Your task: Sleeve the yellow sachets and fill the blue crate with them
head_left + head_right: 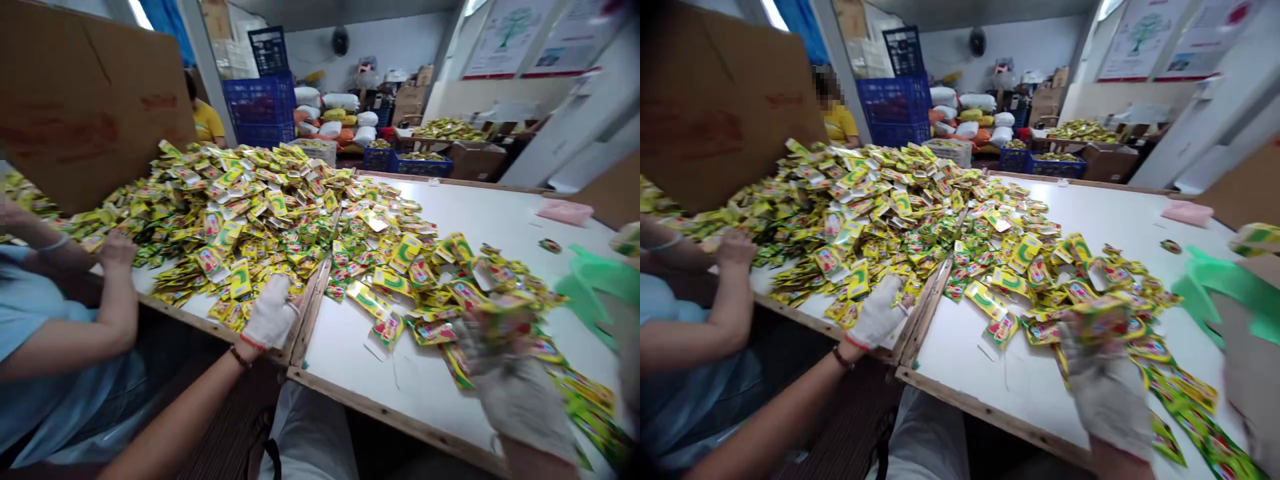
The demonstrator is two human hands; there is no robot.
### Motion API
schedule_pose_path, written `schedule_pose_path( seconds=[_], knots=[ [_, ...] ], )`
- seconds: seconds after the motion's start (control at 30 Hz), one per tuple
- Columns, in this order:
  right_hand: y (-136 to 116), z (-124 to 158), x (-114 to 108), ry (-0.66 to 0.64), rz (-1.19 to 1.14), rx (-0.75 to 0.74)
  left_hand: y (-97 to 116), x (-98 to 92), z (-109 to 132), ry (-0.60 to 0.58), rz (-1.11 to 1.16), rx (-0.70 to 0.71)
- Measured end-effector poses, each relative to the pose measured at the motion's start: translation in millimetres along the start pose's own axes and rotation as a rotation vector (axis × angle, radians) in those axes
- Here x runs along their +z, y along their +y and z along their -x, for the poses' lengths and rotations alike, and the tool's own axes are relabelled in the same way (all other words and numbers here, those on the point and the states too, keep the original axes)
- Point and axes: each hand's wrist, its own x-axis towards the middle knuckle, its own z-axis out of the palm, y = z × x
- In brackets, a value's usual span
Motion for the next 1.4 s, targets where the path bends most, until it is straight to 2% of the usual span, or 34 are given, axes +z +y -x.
schedule_pose_path(
  seconds=[0.07, 0.13, 0.23, 0.33, 0.4, 0.47, 0.57, 0.63, 0.7, 0.73, 0.77, 0.83, 0.9, 0.97, 1.07, 1.17, 1.3, 1.4],
  knots=[
    [-6, -10, -7, 0.000, -0.176, 0.146, -31, -23.0, -18, 0.093, -0.067, -0.317],
    [3, -8, -5, -0.022, -0.313, 0.336, -59, -40.3, -29, 0.129, -0.072, -0.463],
    [38, 10, 7, -0.066, -0.352, 0.496, -85, -53.2, -35, 0.132, -0.046, -0.543],
    [72, 29, 20, -0.113, -0.346, 0.591, -89, -57.5, -32, 0.126, 0.033, -0.573],
    [81, 39, 27, -0.167, -0.310, 0.582, -79, -56.1, -26, 0.069, 0.343, -0.524],
    [79, 49, 36, -0.236, -0.206, 0.505, -60, -48.1, -15, -0.055, 0.732, -0.450],
    [61, 60, 55, -0.363, -0.046, 0.364, -21, -19.6, 8, -0.280, 1.060, -0.395],
    [47, 63, 69, -0.462, -0.026, 0.265, 9, 7.5, 24, -0.516, 1.321, -0.399],
    [39, 61, 76, -0.517, 0.005, 0.168, 38, 35.7, 37, -0.826, 1.556, -0.406],
    [37, 58, 76, -0.512, 0.048, 0.125, 51, 48.9, 42, -0.950, 1.576, -0.379],
    [38, 54, 73, -0.487, 0.109, 0.086, 63, 60.9, 46, -0.989, 1.544, -0.339],
    [47, 47, 60, -0.400, 0.258, 0.039, 78, 81.0, 50, -0.752, 1.339, -0.210],
    [62, 41, 46, -0.354, 0.379, 0.048, 83, 95.5, 51, -0.494, 1.088, -0.153],
    [77, 42, 35, -0.333, 0.409, 0.107, 84, 105.4, 53, -0.371, 0.930, -0.157],
    [91, 54, 26, -0.239, 0.248, 0.174, 84, 113.2, 58, -0.358, 0.908, -0.153],
    [96, 65, 21, -0.181, 0.135, 0.153, 84, 112.8, 58, -0.377, 0.893, -0.061],
    [97, 58, 14, -0.203, 0.291, 0.051, 86, 103.6, 50, -0.432, 0.842, 0.131],
    [92, 45, 15, -0.251, 0.360, 0.001, 87, 102.1, 48, -0.475, 0.865, 0.106]
  ],
)
